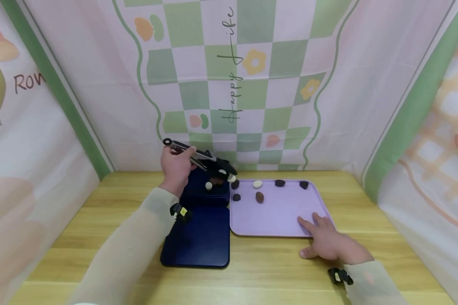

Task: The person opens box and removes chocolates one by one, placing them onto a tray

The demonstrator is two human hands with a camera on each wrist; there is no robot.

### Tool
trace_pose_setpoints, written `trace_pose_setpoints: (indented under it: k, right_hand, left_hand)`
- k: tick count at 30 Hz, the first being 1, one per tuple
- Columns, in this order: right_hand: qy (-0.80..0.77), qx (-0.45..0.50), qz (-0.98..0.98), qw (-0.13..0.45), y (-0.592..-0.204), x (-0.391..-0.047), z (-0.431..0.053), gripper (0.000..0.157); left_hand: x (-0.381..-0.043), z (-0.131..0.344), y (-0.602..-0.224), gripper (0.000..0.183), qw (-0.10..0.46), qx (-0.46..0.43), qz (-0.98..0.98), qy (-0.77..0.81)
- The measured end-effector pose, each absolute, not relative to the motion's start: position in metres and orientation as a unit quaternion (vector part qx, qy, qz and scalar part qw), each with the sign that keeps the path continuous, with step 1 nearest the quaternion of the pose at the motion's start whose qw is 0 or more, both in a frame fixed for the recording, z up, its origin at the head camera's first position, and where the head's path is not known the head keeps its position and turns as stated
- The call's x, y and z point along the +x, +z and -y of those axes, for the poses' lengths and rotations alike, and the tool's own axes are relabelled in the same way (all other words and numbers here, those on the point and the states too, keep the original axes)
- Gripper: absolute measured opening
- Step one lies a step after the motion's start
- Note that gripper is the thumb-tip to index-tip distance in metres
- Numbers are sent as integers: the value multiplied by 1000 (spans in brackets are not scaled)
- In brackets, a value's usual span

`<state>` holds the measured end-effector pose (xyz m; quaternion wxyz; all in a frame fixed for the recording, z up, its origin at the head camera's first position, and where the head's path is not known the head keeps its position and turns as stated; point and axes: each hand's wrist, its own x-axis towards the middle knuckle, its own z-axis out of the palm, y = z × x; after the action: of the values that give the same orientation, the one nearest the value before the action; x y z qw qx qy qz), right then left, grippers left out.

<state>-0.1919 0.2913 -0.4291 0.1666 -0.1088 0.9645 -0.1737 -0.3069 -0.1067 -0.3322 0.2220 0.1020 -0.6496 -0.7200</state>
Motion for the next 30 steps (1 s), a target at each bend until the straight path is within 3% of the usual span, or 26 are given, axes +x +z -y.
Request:
trace_pose_setpoints:
  k: [18,30]
  right_hand:
    - [-159,-112,-968,159,-428,-190,-292,105]
    - [-153,-110,-970,152,-428,-189,-292,105]
  left_hand:
    - [-289,-11,-362,36,196,49,674,-710]
    - [-276,-58,-388,32,198,-40,714,-670]
